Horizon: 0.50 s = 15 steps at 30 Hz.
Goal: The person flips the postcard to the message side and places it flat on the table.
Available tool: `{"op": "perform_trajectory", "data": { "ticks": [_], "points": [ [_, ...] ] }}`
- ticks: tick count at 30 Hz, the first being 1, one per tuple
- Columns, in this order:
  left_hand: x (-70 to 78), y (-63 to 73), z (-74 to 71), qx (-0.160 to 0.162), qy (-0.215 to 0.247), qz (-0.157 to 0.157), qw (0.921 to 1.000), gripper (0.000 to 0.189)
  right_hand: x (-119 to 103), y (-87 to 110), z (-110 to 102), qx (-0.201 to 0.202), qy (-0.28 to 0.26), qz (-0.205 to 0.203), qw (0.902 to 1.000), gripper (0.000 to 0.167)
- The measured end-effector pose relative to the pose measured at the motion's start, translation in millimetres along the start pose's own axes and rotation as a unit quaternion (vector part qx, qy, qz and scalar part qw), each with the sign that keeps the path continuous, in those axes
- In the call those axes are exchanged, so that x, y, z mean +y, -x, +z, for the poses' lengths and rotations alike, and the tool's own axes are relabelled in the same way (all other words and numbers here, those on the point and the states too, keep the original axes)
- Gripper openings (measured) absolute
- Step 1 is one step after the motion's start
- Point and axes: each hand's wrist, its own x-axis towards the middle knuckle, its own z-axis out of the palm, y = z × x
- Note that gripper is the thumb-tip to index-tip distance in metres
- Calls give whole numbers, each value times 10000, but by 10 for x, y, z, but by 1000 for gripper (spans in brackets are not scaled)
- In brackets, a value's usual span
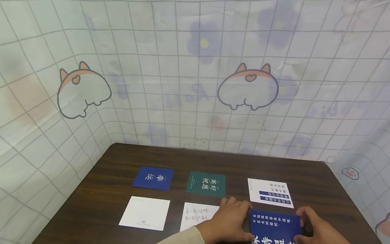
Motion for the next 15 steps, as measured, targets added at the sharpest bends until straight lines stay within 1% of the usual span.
{"op": "perform_trajectory", "data": {
  "ticks": [5, 6, 10, 13, 15],
  "points": [
    [6, 2, 1, 175, 247, 48, 9995, 74, 14, 28, -18, 76, -111, -354, 9993, 58],
    [6, 5, 0, 210, 321, 61, 9992, 73, 9, 29, -19, 113, -137, -331, 9993, 56],
    [2, 18, -17, 293, 601, 154, 9976, 63, -29, 31, -8, 315, -89, -149, 9994, 53],
    [3, 21, -38, 308, 763, 201, 9964, 55, -57, 44, -5, 474, 34, -116, 9988, 52],
    [3, 23, -48, 314, 865, 216, 9955, 50, -66, 55, -9, 560, 119, -187, 9982, 52]
  ]
}}
